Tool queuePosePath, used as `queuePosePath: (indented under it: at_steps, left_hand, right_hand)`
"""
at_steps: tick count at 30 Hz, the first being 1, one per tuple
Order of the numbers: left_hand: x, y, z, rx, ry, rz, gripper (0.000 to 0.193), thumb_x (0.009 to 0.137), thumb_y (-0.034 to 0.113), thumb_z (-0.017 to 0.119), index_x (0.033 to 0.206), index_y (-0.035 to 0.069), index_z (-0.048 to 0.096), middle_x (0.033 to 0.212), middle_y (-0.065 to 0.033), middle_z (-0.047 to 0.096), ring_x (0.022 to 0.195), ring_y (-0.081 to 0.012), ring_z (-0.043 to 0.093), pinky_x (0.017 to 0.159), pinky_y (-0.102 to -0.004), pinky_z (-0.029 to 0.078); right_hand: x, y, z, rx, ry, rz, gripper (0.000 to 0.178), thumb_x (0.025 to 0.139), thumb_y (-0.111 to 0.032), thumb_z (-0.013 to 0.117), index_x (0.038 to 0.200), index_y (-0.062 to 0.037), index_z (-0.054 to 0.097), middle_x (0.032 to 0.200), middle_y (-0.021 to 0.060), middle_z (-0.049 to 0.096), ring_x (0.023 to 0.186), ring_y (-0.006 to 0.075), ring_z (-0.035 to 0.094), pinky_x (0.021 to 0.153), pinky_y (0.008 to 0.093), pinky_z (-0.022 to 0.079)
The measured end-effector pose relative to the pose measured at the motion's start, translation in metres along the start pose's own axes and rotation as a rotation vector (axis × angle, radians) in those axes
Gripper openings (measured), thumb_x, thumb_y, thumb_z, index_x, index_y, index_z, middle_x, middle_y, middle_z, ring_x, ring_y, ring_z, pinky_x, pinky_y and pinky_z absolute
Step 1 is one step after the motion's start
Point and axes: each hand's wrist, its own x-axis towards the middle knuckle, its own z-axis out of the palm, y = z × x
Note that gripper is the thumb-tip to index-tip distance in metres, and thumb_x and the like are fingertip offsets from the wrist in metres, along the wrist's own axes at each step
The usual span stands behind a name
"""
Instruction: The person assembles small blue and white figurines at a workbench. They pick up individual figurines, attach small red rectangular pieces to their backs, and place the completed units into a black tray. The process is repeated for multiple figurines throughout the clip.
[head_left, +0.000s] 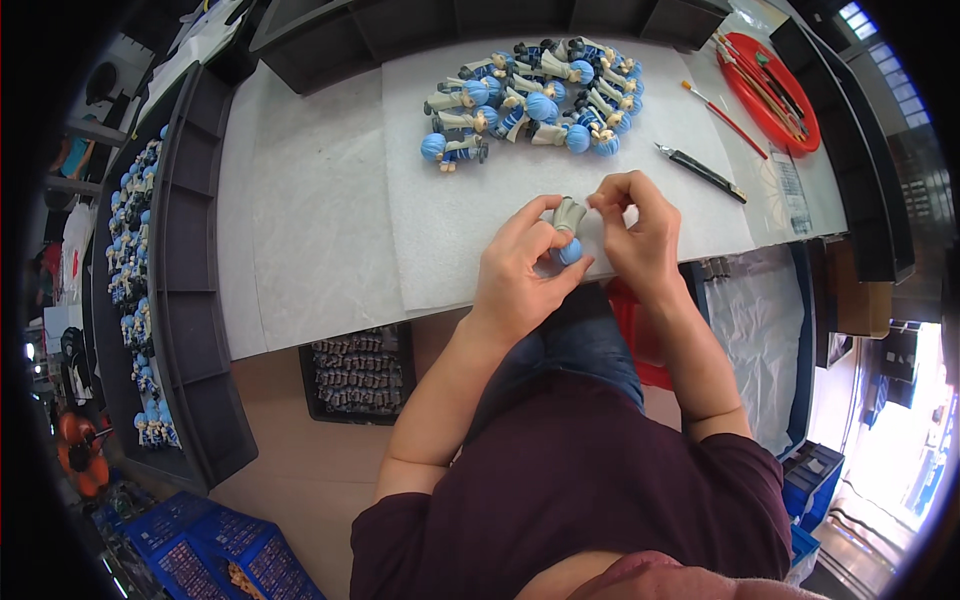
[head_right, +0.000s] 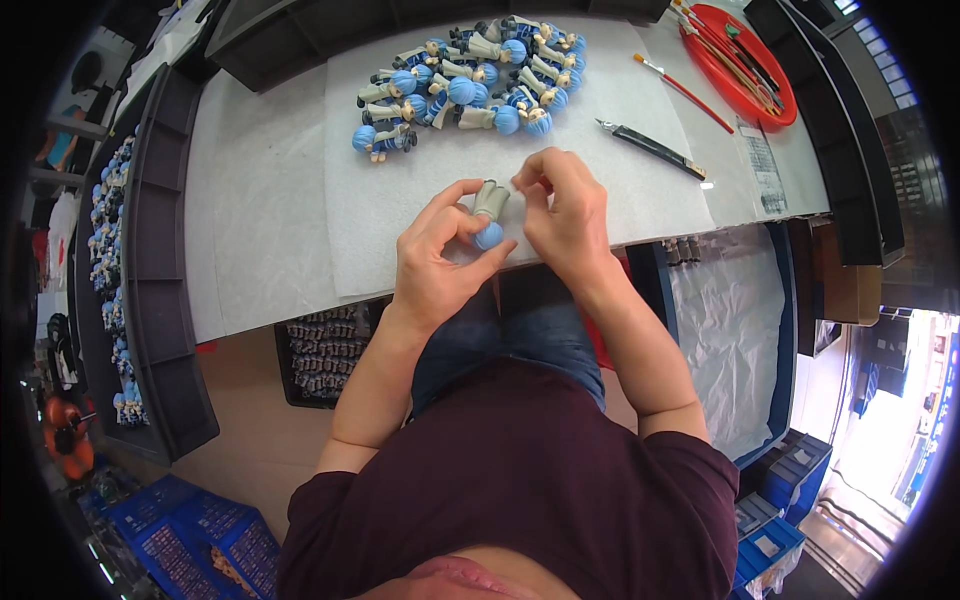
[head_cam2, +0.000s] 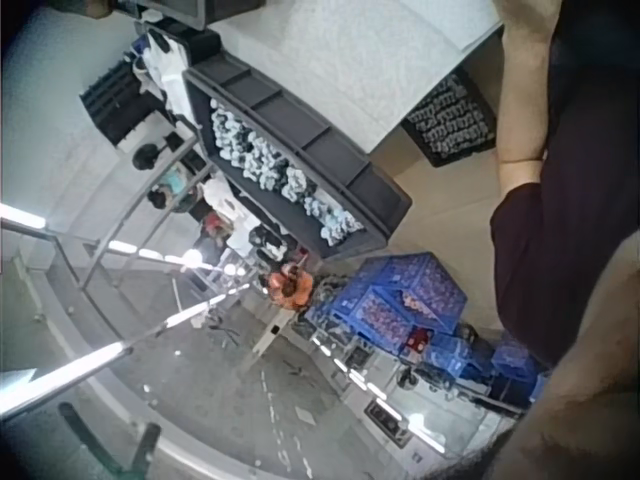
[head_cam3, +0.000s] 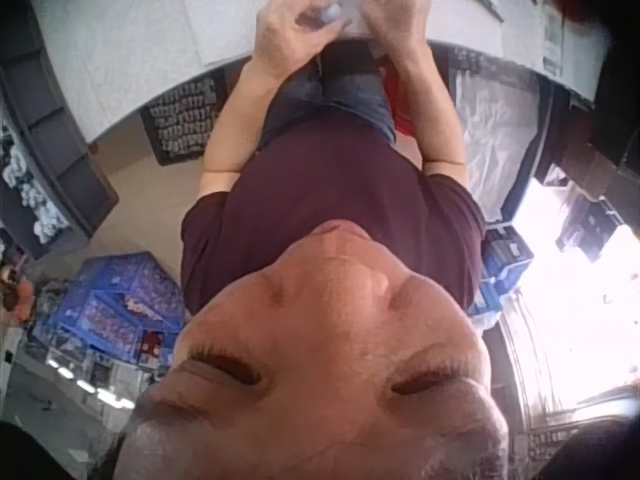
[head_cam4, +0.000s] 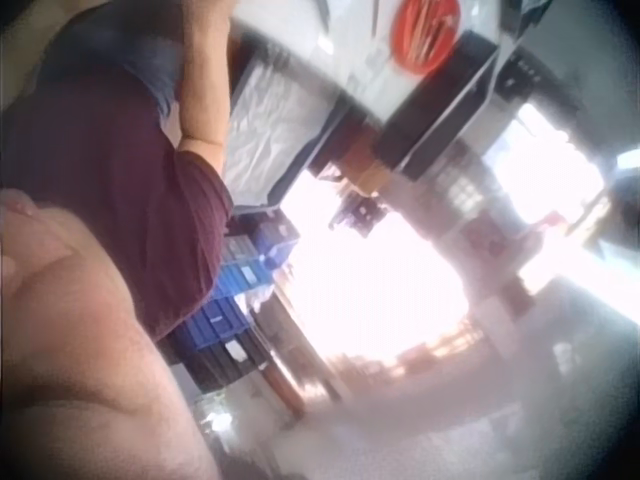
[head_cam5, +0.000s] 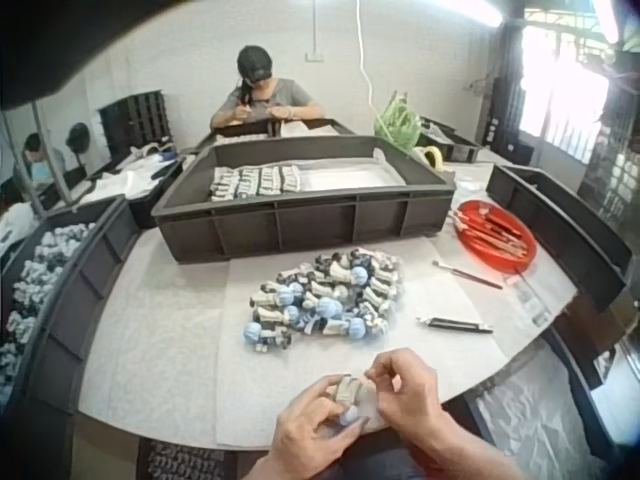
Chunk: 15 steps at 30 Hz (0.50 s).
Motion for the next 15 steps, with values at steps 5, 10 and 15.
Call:
queuePosePath:
  at_steps: [5,10,15]
  left_hand:
    - [0.001,0.000,-0.002,0.053,-0.010,-0.007,0.026,0.060,0.002,0.076,0.077,0.000,0.057,0.107,-0.0174,0.059,0.065,-0.0140,0.059,0.056,-0.0246,0.048]
    - [-0.001,0.000,-0.001,0.026,0.009,-0.007,0.026,0.061,0.002,0.077,0.077,0.001,0.057,0.106,-0.0172,0.059,0.064,-0.0133,0.058,0.057,-0.0240,0.048]
    - [0.000,0.001,-0.003,-0.018,0.020,-0.037,0.026,0.062,-0.002,0.075,0.082,0.001,0.059,0.110,-0.0172,0.056,0.071,-0.0131,0.058,0.062,-0.0253,0.050]
  right_hand:
    - [-0.005,-0.014,-0.004,0.183,-0.030,0.003,0.017,0.068,0.013,0.058,0.077,-0.0006,0.052,0.068,0.0089,0.057,0.062,0.0194,0.057,0.057,0.0280,0.045]
    - [0.010,0.006,-0.004,-0.025,0.040,0.069,0.014,0.070,0.011,0.058,0.075,0.0000,0.050,0.069,0.0098,0.057,0.063,0.0203,0.058,0.058,0.0288,0.045]
    - [0.010,0.012,-0.012,-0.004,-0.015,0.131,0.015,0.072,-0.001,0.065,0.085,-0.0015,0.056,0.080,0.0083,0.061,0.071,0.0184,0.058,0.059,0.0272,0.044]
